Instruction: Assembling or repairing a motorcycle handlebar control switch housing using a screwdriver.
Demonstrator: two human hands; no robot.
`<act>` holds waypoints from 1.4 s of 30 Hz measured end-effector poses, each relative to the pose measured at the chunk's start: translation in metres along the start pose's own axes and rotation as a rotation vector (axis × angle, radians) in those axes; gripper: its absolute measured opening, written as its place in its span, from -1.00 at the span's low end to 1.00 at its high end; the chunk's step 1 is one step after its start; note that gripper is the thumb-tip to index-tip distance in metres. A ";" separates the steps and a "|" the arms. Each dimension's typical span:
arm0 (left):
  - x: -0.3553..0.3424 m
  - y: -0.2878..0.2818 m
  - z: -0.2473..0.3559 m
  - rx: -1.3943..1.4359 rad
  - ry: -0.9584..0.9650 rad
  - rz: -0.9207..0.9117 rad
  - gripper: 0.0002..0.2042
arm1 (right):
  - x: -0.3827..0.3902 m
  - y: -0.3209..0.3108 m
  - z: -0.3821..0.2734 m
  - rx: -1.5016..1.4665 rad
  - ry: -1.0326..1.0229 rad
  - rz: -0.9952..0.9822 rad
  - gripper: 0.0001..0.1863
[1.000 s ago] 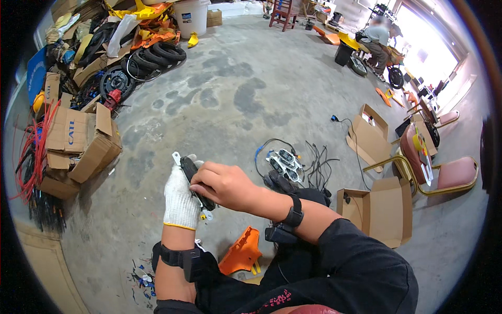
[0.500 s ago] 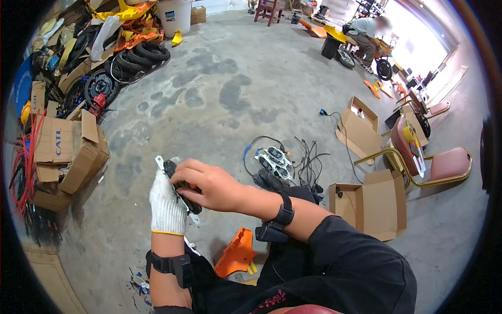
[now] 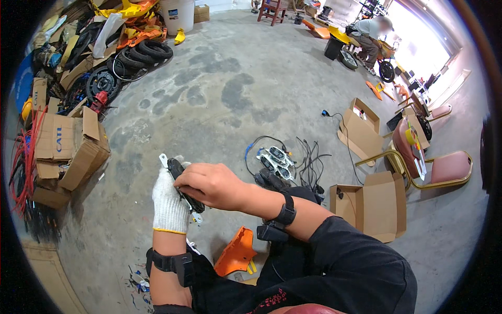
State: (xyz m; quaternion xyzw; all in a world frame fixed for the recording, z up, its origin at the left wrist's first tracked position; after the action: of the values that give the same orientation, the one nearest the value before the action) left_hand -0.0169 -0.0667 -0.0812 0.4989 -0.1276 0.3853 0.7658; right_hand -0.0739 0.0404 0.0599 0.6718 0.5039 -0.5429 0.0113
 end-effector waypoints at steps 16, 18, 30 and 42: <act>0.029 0.023 -0.007 0.000 -0.045 -0.056 -0.56 | -0.002 -0.009 -0.017 -0.101 -0.030 -0.019 -0.69; 0.027 0.021 -0.006 -0.008 -0.042 -0.047 -0.56 | -0.002 -0.009 -0.017 -0.094 -0.039 -0.026 -0.69; 0.025 0.011 -0.002 0.004 0.046 0.048 -0.64 | 0.000 -0.003 -0.013 -0.020 -0.051 -0.033 -0.77; 0.017 0.005 -0.001 0.023 0.013 0.050 -0.64 | -0.002 0.000 -0.012 0.054 -0.090 -0.013 -0.77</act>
State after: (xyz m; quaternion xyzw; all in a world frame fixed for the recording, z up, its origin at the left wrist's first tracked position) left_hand -0.0097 -0.0572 -0.0682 0.5019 -0.1304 0.4091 0.7509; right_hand -0.0654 0.0458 0.0659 0.6436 0.4924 -0.5858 0.0124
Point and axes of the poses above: each hand's wrist, its own x-axis away from the middle knuckle, its own y-axis out of the palm, z = x × y, the point moved 8 cm from there along -x, towards the middle knuckle, and after that the axes turned 11 degrees about -y, right-handed, at the moved point
